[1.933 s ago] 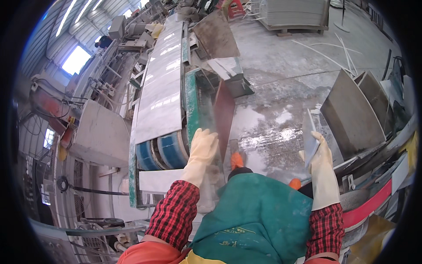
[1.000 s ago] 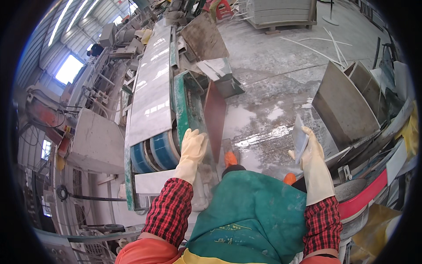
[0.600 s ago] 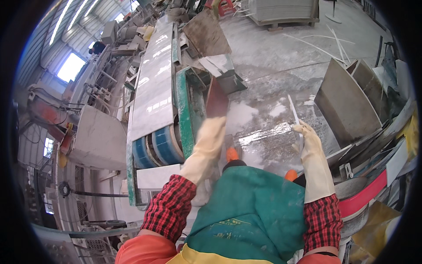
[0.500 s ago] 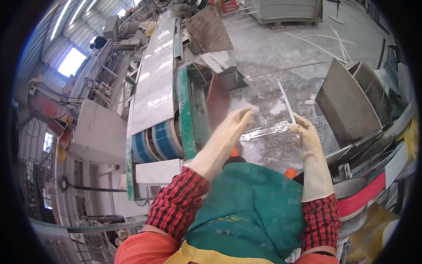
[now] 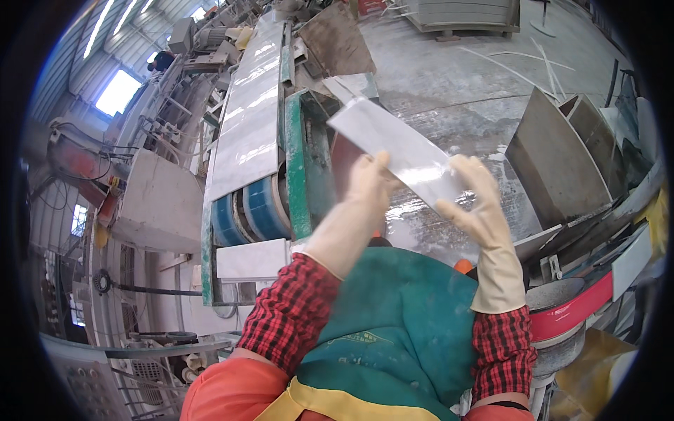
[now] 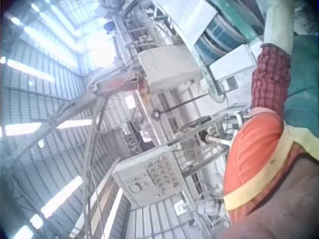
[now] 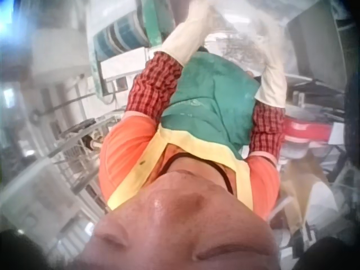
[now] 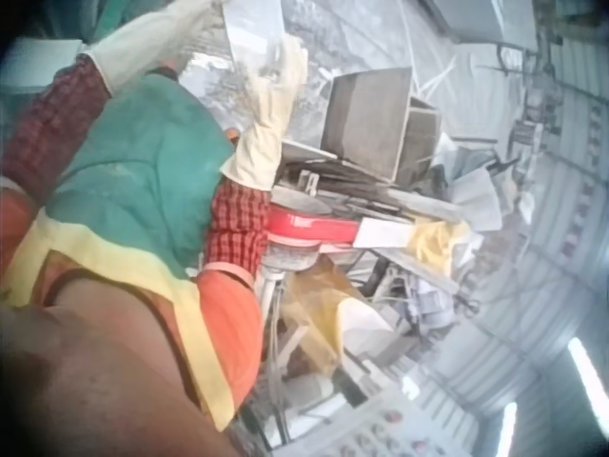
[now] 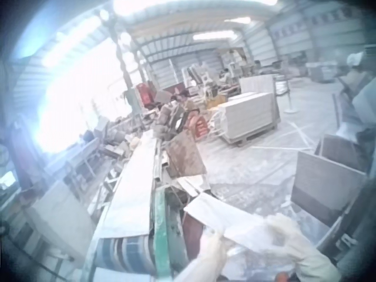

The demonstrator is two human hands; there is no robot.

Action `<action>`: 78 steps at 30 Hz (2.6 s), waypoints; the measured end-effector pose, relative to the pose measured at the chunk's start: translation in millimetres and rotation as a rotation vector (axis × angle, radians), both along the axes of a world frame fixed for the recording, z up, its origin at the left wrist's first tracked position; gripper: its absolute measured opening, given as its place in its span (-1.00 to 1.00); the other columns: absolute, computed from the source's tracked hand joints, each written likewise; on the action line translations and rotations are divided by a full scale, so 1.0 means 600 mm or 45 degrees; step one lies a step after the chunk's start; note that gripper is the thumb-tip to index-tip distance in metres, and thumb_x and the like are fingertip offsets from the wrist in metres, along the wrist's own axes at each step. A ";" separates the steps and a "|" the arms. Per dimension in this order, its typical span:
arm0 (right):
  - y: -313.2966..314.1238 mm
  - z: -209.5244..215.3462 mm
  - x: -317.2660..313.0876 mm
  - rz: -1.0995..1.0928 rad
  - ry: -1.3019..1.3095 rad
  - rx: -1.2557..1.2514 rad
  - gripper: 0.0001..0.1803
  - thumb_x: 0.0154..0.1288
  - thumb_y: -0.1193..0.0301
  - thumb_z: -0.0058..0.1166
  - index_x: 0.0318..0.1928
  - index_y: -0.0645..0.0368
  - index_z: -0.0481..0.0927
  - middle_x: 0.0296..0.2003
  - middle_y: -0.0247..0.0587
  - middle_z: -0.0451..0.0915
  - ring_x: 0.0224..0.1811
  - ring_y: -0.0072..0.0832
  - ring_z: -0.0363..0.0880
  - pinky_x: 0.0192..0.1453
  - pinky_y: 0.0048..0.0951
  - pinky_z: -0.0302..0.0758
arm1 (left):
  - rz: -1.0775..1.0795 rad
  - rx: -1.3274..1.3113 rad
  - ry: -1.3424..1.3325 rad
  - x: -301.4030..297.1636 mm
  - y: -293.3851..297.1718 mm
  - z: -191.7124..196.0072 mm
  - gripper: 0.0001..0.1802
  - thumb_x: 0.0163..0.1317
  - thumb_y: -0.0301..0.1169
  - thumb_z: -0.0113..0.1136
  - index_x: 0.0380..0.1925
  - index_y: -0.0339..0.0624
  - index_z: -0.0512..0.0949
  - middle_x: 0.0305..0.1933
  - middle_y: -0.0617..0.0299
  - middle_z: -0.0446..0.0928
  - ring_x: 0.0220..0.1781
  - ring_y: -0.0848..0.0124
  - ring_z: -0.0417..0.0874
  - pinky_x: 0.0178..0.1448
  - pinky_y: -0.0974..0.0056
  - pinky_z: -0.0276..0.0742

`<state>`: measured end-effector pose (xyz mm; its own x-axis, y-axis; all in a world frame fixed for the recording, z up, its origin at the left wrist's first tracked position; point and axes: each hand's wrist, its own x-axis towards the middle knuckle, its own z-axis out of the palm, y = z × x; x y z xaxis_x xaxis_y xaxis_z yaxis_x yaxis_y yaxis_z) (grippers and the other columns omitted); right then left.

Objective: The person repeatedly picks up white rectangular panels from a conveyor belt and stacks them into a metal bin. The person handles the panels one at a time, placing them into the bin to accumulate a stack.

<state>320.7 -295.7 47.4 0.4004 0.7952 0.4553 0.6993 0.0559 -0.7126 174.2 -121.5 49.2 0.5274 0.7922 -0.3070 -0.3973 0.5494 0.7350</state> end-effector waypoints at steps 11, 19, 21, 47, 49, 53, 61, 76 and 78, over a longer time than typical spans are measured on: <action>-0.001 -0.013 0.019 -0.087 0.549 0.047 -0.43 0.36 0.38 0.26 0.34 0.25 0.49 0.36 -0.09 0.48 0.45 -0.31 0.39 0.51 -0.27 0.28 | 0.964 0.106 -0.040 -0.474 0.204 -0.010 -0.55 0.46 -0.50 -0.02 0.31 -0.28 0.21 0.34 -0.20 0.37 0.30 -0.16 0.52 0.26 -0.34 0.63; 0.028 -0.042 0.014 -0.078 0.540 -0.107 -0.44 0.37 0.36 0.26 0.33 0.27 0.50 0.34 -0.07 0.50 0.42 -0.30 0.43 0.48 -0.29 0.32 | 1.147 -0.188 0.045 -0.562 0.238 -0.134 -0.59 0.59 -0.35 -0.14 0.31 -0.34 0.25 0.37 -0.12 0.41 0.32 -0.11 0.54 0.28 -0.21 0.66; 0.032 -0.051 0.015 -0.080 0.561 -0.119 -0.44 0.37 0.36 0.27 0.33 0.27 0.50 0.33 -0.07 0.51 0.41 -0.30 0.43 0.48 -0.29 0.33 | 1.170 -0.193 0.055 -0.534 0.236 -0.128 -0.58 0.59 -0.35 -0.13 0.31 -0.35 0.24 0.35 -0.12 0.42 0.32 -0.08 0.55 0.25 -0.18 0.69; 0.045 -0.044 0.006 -0.021 0.772 -0.104 -0.44 0.43 0.37 0.22 0.38 0.21 0.45 0.24 -0.04 0.55 0.32 -0.35 0.49 0.43 -0.34 0.37 | 0.800 -0.320 0.606 -0.573 0.276 -0.104 -0.76 0.47 -0.34 0.10 -0.20 -0.34 0.40 -0.30 0.06 0.54 -0.48 0.34 0.61 -0.43 0.42 0.71; 0.043 -0.045 0.008 -0.022 0.781 -0.102 -0.44 0.43 0.37 0.23 0.38 0.21 0.45 0.23 -0.04 0.55 0.32 -0.35 0.50 0.42 -0.35 0.37 | 0.898 -0.417 0.440 -0.560 0.290 -0.104 -0.78 0.45 -0.37 0.08 -0.21 -0.36 0.39 -0.15 -0.06 0.56 -0.45 0.23 0.63 -0.48 0.39 0.67; 0.039 -0.053 0.017 -0.060 0.787 -0.084 -0.44 0.42 0.38 0.24 0.36 0.24 0.47 0.22 -0.04 0.57 0.30 -0.36 0.51 0.40 -0.38 0.39 | 0.913 -0.396 0.268 -0.559 0.270 -0.108 -0.73 0.43 -0.41 0.05 -0.10 -0.48 0.39 -0.05 -0.13 0.55 -0.19 0.15 0.72 -0.26 0.33 0.79; -0.018 -0.040 0.054 -0.146 0.599 0.117 -0.50 0.43 0.44 0.21 0.32 0.31 0.49 0.22 -0.06 0.59 0.27 -0.38 0.56 0.39 -0.41 0.42 | 0.916 -0.060 0.320 -0.523 0.197 -0.111 -0.60 0.46 -0.31 0.10 0.19 -0.26 0.35 0.08 0.08 0.56 0.00 0.25 0.69 0.08 0.23 0.75; -0.628 -0.117 0.238 -1.610 -0.756 -0.500 -0.41 0.38 0.12 0.14 0.22 0.33 0.49 0.21 0.15 0.49 0.30 0.11 0.36 0.42 -0.05 0.30 | -0.193 2.028 1.227 -0.314 0.158 -0.120 -0.39 0.31 -0.43 0.20 0.35 -0.32 0.33 0.27 -0.25 0.45 0.33 -0.19 0.44 0.41 -0.03 0.37; -0.590 -0.106 0.201 -1.714 -0.627 -0.561 -0.42 0.38 0.14 0.14 0.22 0.34 0.49 0.23 0.17 0.47 0.31 0.11 0.35 0.43 -0.05 0.30 | -0.129 2.082 1.251 -0.310 0.143 -0.116 -0.40 0.28 -0.46 0.22 0.33 -0.33 0.36 0.27 -0.26 0.45 0.32 -0.19 0.43 0.42 -0.03 0.37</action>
<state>441.4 -649.6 -16.2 0.8065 0.0720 0.5869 0.2199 -0.9579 -0.1847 -11.6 -35.4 -20.3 0.7138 0.5576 0.4237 0.4063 -0.8225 0.3980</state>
